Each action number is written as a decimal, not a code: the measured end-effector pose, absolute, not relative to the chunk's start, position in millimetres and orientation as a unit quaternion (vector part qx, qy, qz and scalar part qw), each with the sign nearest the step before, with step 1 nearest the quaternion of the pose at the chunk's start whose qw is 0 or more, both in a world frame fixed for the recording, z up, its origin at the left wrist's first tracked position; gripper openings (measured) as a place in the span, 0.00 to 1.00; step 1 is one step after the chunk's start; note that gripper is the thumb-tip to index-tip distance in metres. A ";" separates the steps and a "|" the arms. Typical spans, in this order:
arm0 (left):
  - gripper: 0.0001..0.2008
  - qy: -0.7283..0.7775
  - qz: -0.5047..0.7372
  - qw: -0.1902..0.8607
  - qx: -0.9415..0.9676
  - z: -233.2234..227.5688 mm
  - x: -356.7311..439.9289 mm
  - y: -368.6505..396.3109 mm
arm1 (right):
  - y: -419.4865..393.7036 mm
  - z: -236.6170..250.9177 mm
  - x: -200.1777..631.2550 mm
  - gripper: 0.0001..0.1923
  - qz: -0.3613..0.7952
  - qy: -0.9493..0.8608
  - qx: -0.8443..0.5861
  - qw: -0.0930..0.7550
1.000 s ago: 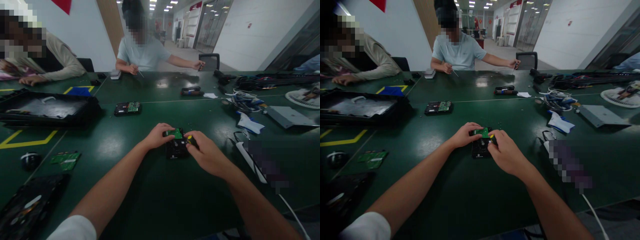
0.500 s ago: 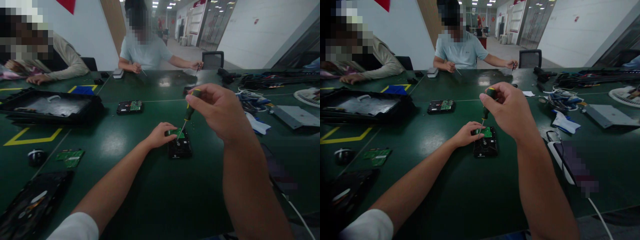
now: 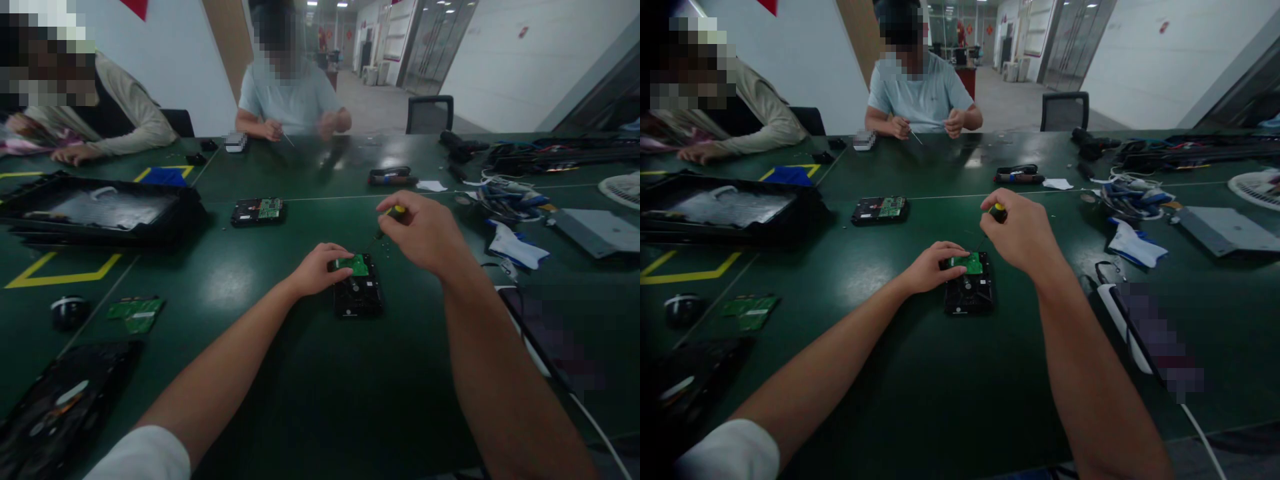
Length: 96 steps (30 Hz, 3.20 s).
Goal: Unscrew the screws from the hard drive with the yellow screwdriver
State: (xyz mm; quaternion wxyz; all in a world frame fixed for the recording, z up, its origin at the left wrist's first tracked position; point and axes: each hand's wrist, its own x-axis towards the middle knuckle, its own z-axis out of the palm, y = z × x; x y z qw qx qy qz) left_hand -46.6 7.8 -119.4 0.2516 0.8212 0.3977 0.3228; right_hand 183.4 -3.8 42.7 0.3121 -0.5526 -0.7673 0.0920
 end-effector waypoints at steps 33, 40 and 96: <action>0.20 0.402 0.327 0.261 0.814 -119.0 -43.5 7.3 | 4.8 29.0 181.3 0.09 0.103 -0.797 -0.537 0.256; 0.20 0.397 0.332 0.259 0.815 -118.4 -43.1 6.7 | 1.8 28.6 176.2 0.09 0.093 -0.804 -0.531 0.249; 0.19 0.401 0.331 0.248 0.817 -115.5 -42.4 5.4 | 13.9 16.9 177.8 0.13 0.499 -0.667 -0.419 0.362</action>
